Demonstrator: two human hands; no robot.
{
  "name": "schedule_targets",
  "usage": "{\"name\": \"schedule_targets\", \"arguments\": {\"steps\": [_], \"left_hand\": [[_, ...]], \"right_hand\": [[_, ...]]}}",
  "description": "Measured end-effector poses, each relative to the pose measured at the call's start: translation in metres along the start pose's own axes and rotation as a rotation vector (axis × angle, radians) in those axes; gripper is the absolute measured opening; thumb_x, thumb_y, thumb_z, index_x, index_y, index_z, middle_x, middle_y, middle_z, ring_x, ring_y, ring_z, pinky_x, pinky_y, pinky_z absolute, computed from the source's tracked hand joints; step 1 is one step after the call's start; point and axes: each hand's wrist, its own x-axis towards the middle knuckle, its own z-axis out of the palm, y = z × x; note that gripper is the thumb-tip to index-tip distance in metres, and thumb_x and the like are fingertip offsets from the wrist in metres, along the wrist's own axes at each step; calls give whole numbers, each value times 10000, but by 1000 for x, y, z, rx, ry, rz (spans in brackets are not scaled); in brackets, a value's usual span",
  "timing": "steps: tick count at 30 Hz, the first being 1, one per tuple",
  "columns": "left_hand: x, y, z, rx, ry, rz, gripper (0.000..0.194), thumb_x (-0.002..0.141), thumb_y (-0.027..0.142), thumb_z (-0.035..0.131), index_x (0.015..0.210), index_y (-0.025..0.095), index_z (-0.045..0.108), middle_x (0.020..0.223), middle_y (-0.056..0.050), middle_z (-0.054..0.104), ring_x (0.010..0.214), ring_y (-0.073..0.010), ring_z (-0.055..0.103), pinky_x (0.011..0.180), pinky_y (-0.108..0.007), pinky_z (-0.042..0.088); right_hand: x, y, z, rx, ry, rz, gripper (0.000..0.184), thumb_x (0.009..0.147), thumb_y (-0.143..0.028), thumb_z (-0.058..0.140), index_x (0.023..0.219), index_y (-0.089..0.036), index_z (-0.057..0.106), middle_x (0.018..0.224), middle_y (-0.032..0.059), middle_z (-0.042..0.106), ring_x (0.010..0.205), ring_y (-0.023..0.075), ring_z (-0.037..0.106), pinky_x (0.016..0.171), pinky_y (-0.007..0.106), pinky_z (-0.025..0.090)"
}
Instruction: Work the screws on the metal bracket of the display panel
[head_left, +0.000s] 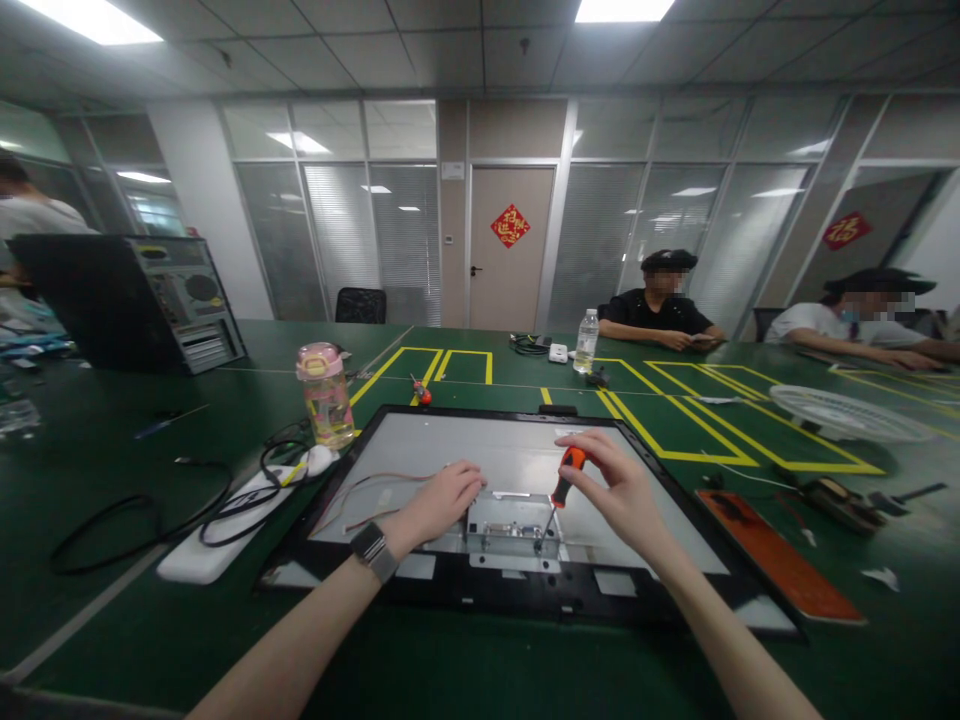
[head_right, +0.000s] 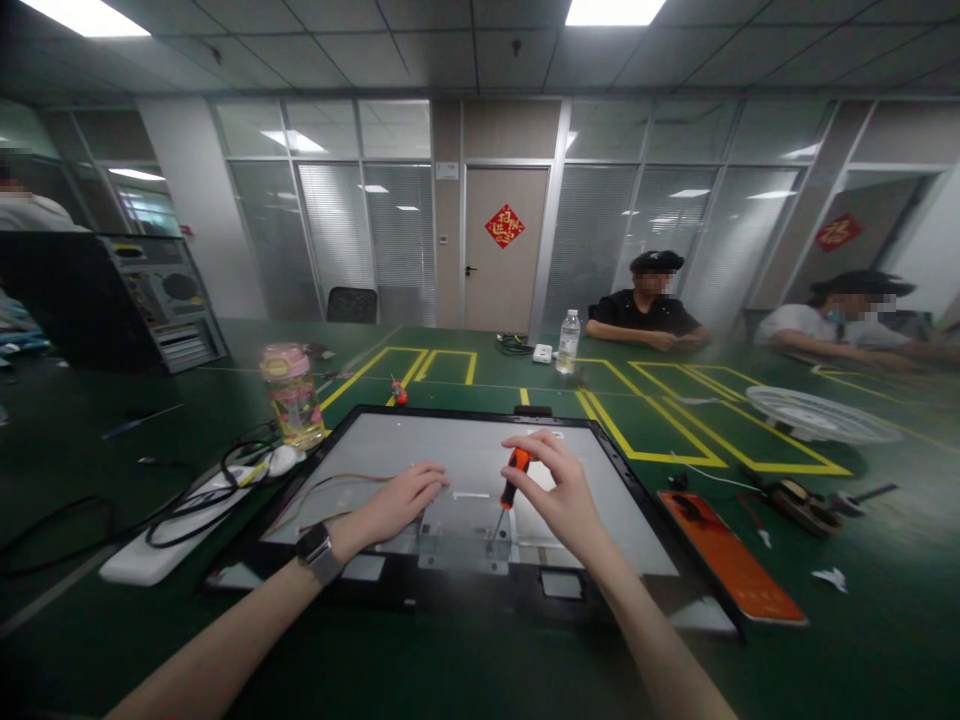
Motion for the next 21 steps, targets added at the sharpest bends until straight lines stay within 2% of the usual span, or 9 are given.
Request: {"name": "schedule_targets", "arguments": {"steps": [4, 8, 10, 13, 15, 17, 19, 21], "left_hand": [[1, 0, 0, 15, -11, 0, 330, 1004, 265, 344, 1088, 197, 656, 1188, -67, 613, 1092, -188, 565, 1011, -319, 425], [1, -1, 0, 10, -5, 5, 327, 1001, 256, 345, 1092, 195, 652, 1191, -69, 613, 1090, -189, 566, 1010, -325, 428], [0, -1, 0, 3, -1, 6, 324, 1001, 257, 349, 1089, 197, 655, 1187, -67, 614, 1085, -189, 567, 1006, -322, 429], [0, 0, 0, 4, -2, 6, 326, 1004, 260, 347, 1088, 200, 656, 1184, -63, 616, 1078, -188, 570, 1000, -317, 429], [0, 1, 0, 9, -3, 5, 329, 1006, 263, 342, 1090, 203, 655, 1188, -61, 615, 1079, -186, 570, 1001, -315, 427], [0, 1, -1, 13, -2, 4, 328, 1006, 263, 343, 1086, 204, 655, 1190, -58, 614, 1081, -184, 569, 1004, -313, 425], [0, 2, -1, 14, 1, 7, 324, 1004, 258, 347, 1082, 201, 655, 1186, -58, 614, 1081, -183, 568, 1004, -313, 424], [0, 3, -2, 12, -1, 9, 323, 1004, 252, 347, 1082, 192, 655, 1180, -62, 615, 1076, -184, 569, 997, -312, 429]], "right_hand": [[-2, -4, 4, 111, -79, 35, 298, 932, -377, 510, 1147, -255, 675, 1032, 84, 709, 934, 245, 681, 825, 407, 547], [-4, 2, 5, 55, 28, 25, 211, 834, -380, 659, 984, -252, 734, 907, 67, 698, 861, 235, 655, 775, 378, 541], [-4, 4, 5, 27, 62, 9, 193, 816, -380, 678, 944, -253, 746, 902, 68, 682, 872, 237, 638, 797, 381, 527], [-4, 4, 5, 160, -21, 49, 281, 908, -390, 540, 1080, -255, 716, 1056, 88, 690, 950, 246, 651, 845, 401, 523], [-4, 3, 5, 249, -70, 90, 303, 932, -374, 501, 1140, -258, 689, 1067, 85, 704, 946, 241, 665, 842, 403, 530], [-4, 3, 5, 238, -45, 98, 249, 895, -361, 578, 1083, -266, 711, 959, 65, 714, 882, 228, 664, 807, 382, 534], [-4, 4, 7, 173, 33, 67, 170, 824, -359, 679, 952, -267, 744, 857, 47, 680, 823, 216, 636, 763, 356, 528], [-5, 5, 7, 133, 78, 31, 157, 796, -385, 706, 875, -259, 756, 831, 46, 637, 808, 216, 613, 753, 355, 519]]}}
